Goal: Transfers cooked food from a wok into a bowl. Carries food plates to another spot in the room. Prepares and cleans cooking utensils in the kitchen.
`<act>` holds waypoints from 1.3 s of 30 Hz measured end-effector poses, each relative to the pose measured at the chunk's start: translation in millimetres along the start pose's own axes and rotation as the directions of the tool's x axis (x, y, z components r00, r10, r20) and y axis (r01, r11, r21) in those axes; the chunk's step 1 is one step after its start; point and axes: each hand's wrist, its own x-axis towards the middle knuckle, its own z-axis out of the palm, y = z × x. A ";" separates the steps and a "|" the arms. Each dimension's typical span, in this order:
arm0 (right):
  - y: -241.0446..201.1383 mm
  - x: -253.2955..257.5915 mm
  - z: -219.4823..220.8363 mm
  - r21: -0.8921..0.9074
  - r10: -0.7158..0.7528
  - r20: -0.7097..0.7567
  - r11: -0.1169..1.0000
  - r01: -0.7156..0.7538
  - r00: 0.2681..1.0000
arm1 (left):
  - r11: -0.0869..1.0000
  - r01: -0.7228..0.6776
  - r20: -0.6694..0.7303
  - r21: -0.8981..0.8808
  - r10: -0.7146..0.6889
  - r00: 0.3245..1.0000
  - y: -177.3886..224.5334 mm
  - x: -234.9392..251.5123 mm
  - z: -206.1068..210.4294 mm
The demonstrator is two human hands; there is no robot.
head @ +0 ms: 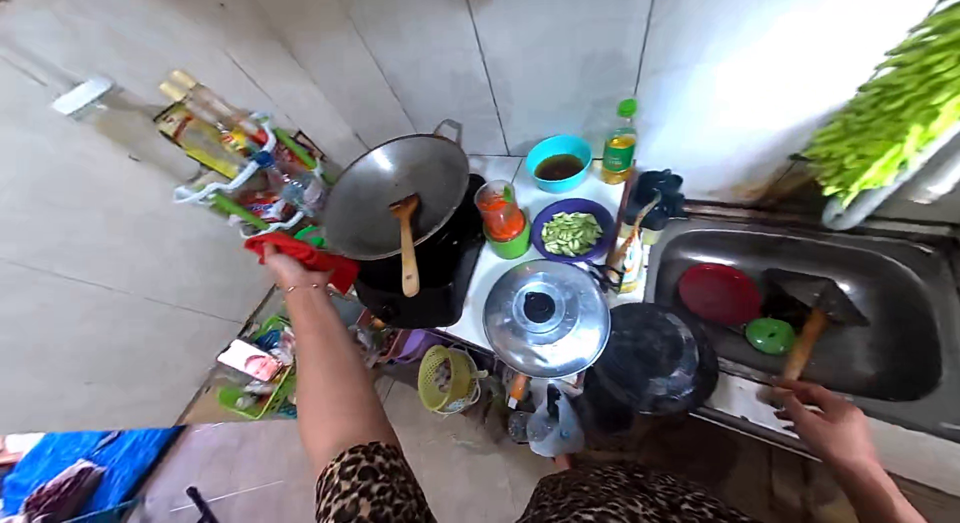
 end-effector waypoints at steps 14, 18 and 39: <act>-4.3 -15.7 17.9 -0.040 0.014 0.051 0.999 -0.012 0.999 | 0.881 0.126 -0.151 0.457 -0.063 0.987 -23.0 52.1 -0.5; 7.9 -31.1 19.3 -0.050 0.005 0.040 0.999 -0.003 0.999 | 0.826 0.161 -0.158 0.540 -0.088 0.984 -26.8 74.3 -2.9; 14.6 -56.2 25.3 -0.128 0.136 0.133 0.985 -0.119 0.982 | 0.881 0.132 -0.060 0.454 -0.117 0.991 -17.4 112.9 -8.1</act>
